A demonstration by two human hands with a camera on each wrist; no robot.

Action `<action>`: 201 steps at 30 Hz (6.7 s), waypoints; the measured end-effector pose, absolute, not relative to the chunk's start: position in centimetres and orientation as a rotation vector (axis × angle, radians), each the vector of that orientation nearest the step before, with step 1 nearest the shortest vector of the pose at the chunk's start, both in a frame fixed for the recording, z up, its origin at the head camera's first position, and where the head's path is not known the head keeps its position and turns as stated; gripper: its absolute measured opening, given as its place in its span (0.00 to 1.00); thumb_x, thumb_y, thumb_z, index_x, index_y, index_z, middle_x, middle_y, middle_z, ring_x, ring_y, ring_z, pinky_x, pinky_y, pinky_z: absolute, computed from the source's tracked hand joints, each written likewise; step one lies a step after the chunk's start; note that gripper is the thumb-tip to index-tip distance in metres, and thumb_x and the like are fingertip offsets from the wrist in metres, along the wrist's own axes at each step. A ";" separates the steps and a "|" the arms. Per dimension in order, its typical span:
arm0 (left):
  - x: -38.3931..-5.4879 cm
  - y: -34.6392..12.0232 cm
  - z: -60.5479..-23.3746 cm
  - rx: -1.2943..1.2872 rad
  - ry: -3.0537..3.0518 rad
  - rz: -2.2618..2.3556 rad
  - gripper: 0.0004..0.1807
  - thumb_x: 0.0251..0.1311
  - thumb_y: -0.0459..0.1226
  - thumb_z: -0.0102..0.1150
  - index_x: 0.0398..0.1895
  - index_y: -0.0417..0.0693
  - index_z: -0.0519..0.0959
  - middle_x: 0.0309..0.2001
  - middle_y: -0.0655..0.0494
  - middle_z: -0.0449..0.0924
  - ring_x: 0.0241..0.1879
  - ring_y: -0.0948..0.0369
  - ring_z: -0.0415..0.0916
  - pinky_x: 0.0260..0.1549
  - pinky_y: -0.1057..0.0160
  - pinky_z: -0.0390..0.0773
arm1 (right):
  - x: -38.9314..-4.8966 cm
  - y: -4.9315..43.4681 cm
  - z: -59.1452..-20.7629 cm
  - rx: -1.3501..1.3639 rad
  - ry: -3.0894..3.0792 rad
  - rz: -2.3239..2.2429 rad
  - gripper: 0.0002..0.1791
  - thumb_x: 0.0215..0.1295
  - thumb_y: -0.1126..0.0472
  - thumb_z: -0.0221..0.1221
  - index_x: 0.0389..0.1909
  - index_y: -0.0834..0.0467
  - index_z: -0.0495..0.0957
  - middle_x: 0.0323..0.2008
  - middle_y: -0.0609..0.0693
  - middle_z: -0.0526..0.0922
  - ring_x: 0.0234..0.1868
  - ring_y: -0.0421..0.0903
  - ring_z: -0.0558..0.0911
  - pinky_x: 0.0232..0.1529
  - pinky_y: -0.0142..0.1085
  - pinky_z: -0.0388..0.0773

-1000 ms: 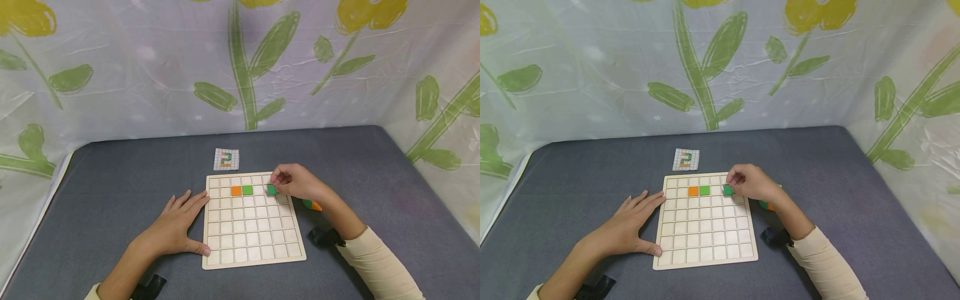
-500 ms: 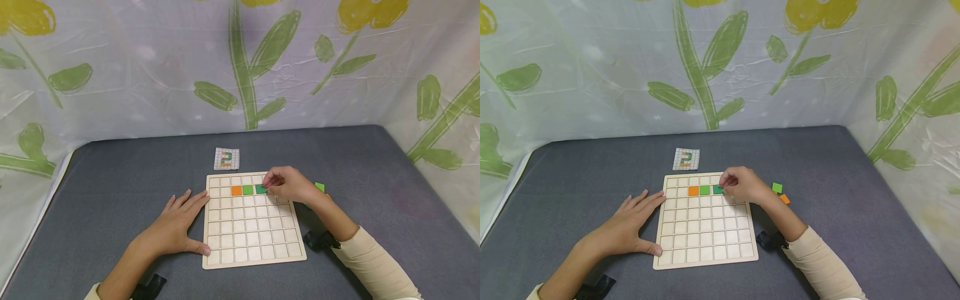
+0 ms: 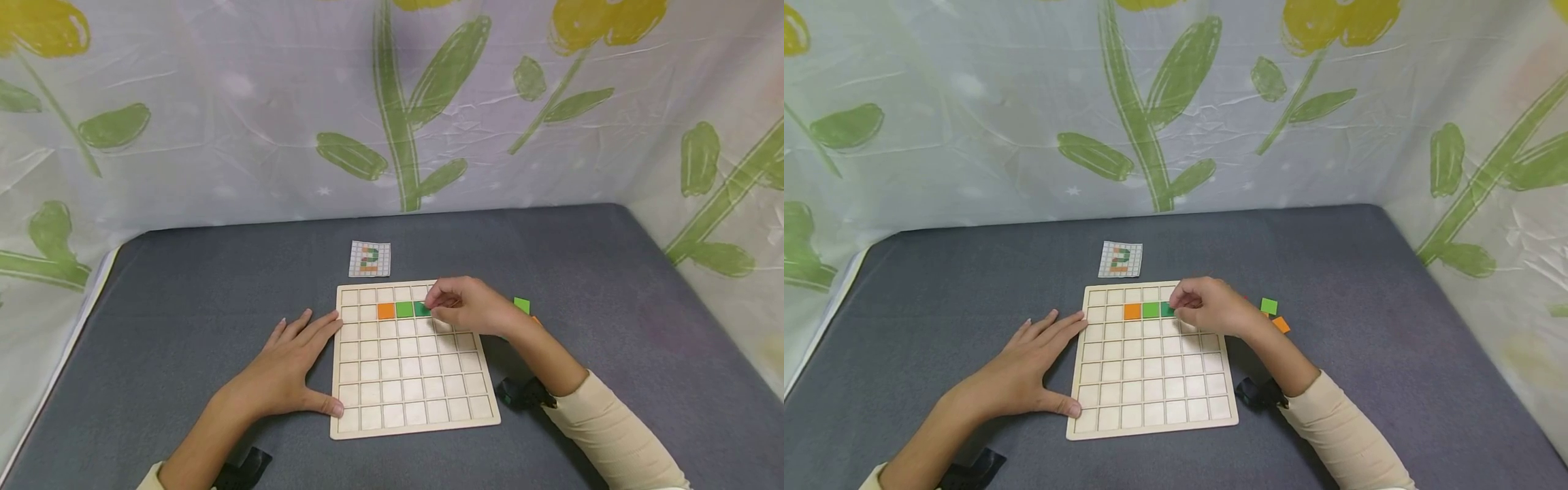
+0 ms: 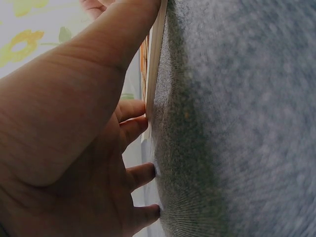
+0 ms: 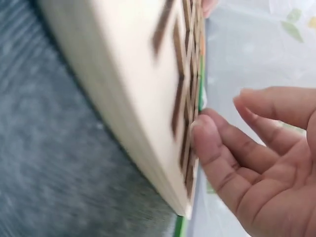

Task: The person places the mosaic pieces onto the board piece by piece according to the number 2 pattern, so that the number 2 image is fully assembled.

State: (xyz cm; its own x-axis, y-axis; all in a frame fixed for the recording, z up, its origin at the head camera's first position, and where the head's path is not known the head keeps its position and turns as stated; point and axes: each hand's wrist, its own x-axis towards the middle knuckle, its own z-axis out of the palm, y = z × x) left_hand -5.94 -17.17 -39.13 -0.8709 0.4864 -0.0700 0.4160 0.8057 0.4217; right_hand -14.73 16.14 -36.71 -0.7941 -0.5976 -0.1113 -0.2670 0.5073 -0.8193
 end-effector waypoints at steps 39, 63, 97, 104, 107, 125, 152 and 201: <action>-5.9 -17.1 -39.0 0.732 2.804 0.591 0.70 0.33 0.78 0.63 0.79 0.50 0.56 0.78 0.53 0.54 0.75 0.38 0.47 0.66 0.28 0.46 | -16.9 25.5 -33.8 -0.583 2.621 -0.407 0.13 0.56 0.72 0.65 0.25 0.57 0.70 0.23 0.48 0.66 0.26 0.45 0.66 0.28 0.38 0.62; -5.9 -17.1 -39.2 0.722 2.816 0.590 0.71 0.31 0.78 0.64 0.79 0.50 0.57 0.77 0.53 0.55 0.75 0.38 0.48 0.66 0.29 0.45 | -17.1 24.0 -33.9 -0.666 2.388 -0.942 0.04 0.63 0.73 0.63 0.36 0.63 0.80 0.32 0.53 0.82 0.29 0.51 0.79 0.30 0.41 0.77; -5.9 -17.0 -39.1 0.728 2.831 0.573 0.71 0.32 0.78 0.64 0.79 0.49 0.58 0.77 0.52 0.55 0.75 0.37 0.48 0.66 0.28 0.46 | -15.7 19.0 -36.1 -0.621 2.130 -1.230 0.04 0.64 0.76 0.61 0.38 0.68 0.82 0.30 0.56 0.80 0.33 0.56 0.84 0.38 0.45 0.84; -5.8 -17.0 -39.0 0.716 2.827 0.582 0.71 0.31 0.78 0.64 0.79 0.50 0.58 0.77 0.52 0.55 0.75 0.38 0.48 0.65 0.28 0.46 | -15.3 18.0 -36.0 -0.627 2.186 -1.205 0.05 0.63 0.76 0.63 0.36 0.65 0.83 0.28 0.56 0.81 0.30 0.54 0.83 0.33 0.43 0.83; -5.9 -17.0 -39.0 0.716 2.825 0.578 0.71 0.31 0.79 0.64 0.79 0.50 0.58 0.77 0.52 0.55 0.75 0.38 0.48 0.65 0.28 0.46 | -15.2 17.7 -36.1 -0.605 2.190 -1.214 0.05 0.62 0.77 0.63 0.36 0.65 0.83 0.28 0.54 0.81 0.30 0.52 0.83 0.34 0.42 0.83; -6.0 -17.1 -39.3 0.718 2.822 0.573 0.71 0.31 0.79 0.63 0.79 0.50 0.57 0.78 0.53 0.55 0.75 0.38 0.47 0.66 0.28 0.45 | -14.7 17.0 -35.9 -0.681 2.218 -1.187 0.07 0.64 0.73 0.64 0.42 0.67 0.82 0.39 0.55 0.84 0.41 0.49 0.84 0.43 0.38 0.82; -6.0 -17.0 -39.1 0.741 2.811 0.585 0.70 0.33 0.78 0.63 0.79 0.50 0.56 0.78 0.53 0.54 0.75 0.38 0.47 0.66 0.28 0.46 | -14.1 17.5 -34.6 -0.913 2.332 -1.113 0.05 0.69 0.69 0.61 0.43 0.62 0.83 0.40 0.51 0.85 0.38 0.45 0.81 0.40 0.40 0.80; -6.1 -17.1 -39.4 0.761 2.806 0.592 0.69 0.35 0.77 0.64 0.79 0.49 0.57 0.78 0.54 0.54 0.75 0.39 0.47 0.66 0.29 0.45 | -12.9 17.7 -33.4 -1.256 2.404 -0.591 0.07 0.68 0.70 0.59 0.40 0.57 0.85 0.31 0.43 0.80 0.29 0.35 0.73 0.36 0.34 0.75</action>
State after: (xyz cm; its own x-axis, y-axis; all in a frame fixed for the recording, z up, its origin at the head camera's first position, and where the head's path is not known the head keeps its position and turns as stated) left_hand -6.07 -17.09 -39.42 -0.8542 0.5161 -0.0632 0.4466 0.7905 0.4191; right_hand -12.86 17.72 -33.43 -0.5380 -0.8339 -0.1233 -0.6817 0.5164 -0.5182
